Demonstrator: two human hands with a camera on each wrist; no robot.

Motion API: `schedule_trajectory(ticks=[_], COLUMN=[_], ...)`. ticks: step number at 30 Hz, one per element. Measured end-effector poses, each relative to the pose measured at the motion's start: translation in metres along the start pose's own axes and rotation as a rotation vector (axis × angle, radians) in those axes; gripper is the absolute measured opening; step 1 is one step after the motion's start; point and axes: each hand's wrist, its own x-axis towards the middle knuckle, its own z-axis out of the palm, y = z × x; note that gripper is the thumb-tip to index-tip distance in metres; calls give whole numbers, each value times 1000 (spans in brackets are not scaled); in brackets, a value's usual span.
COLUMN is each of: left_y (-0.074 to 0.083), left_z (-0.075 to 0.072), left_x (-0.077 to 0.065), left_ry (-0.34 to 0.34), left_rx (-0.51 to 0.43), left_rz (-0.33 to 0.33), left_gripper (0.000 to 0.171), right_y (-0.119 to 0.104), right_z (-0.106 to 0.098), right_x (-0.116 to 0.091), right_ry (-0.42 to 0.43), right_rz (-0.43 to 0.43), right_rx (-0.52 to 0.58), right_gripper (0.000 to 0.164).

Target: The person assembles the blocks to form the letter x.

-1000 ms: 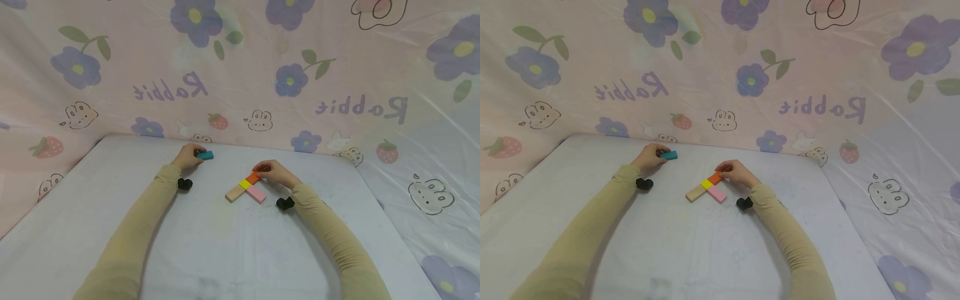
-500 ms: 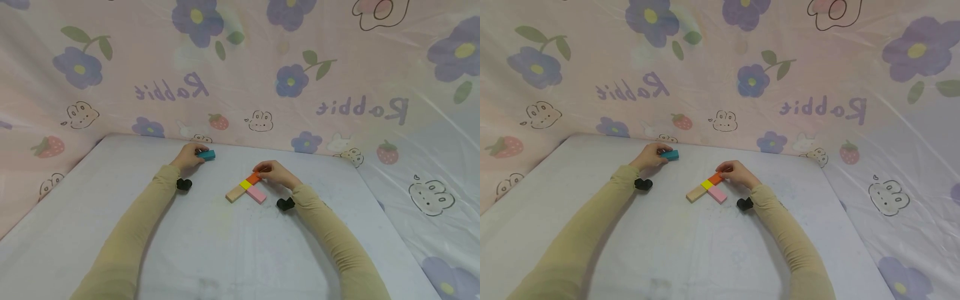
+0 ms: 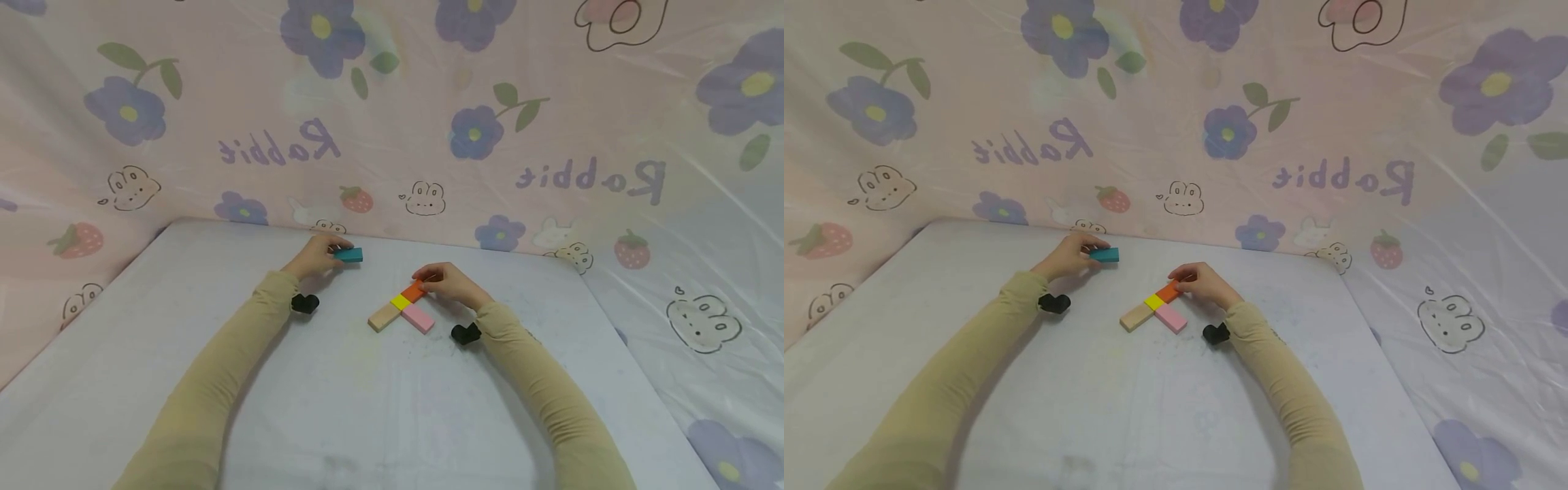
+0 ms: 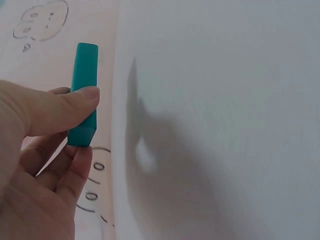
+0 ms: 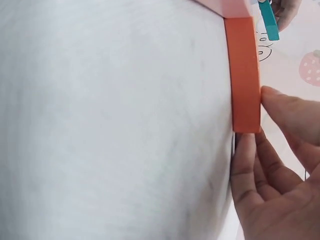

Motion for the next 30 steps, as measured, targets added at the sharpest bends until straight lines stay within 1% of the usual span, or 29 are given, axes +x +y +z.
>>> schedule_trajectory(ticks=[3,7,12,16,24,30], left_y=[5,13,21,27,39,41], left_z=[4,10,18,22,23,25], left_x=[0,-1,-1,-1,-1,1], left_ry=[-17,-59,-101,-131,-178,-217], left_rx=[-9,-15,-3,4,34,35], left_rz=[27,49,92,123,150,154], left_gripper=[40,40,40,40,38,37], right_y=[0,0,-1,-1,0,0], right_z=[0,0,1,2,2,2], right_x=[-1,-1,-2,-2,-1,-1], right_ry=[1,1,1,4,9,0], right_rz=[-4,3,9,6,2,8], right_rx=[2,17,26,19,-3,24], right_gripper=[27,28,29,29,28,31])
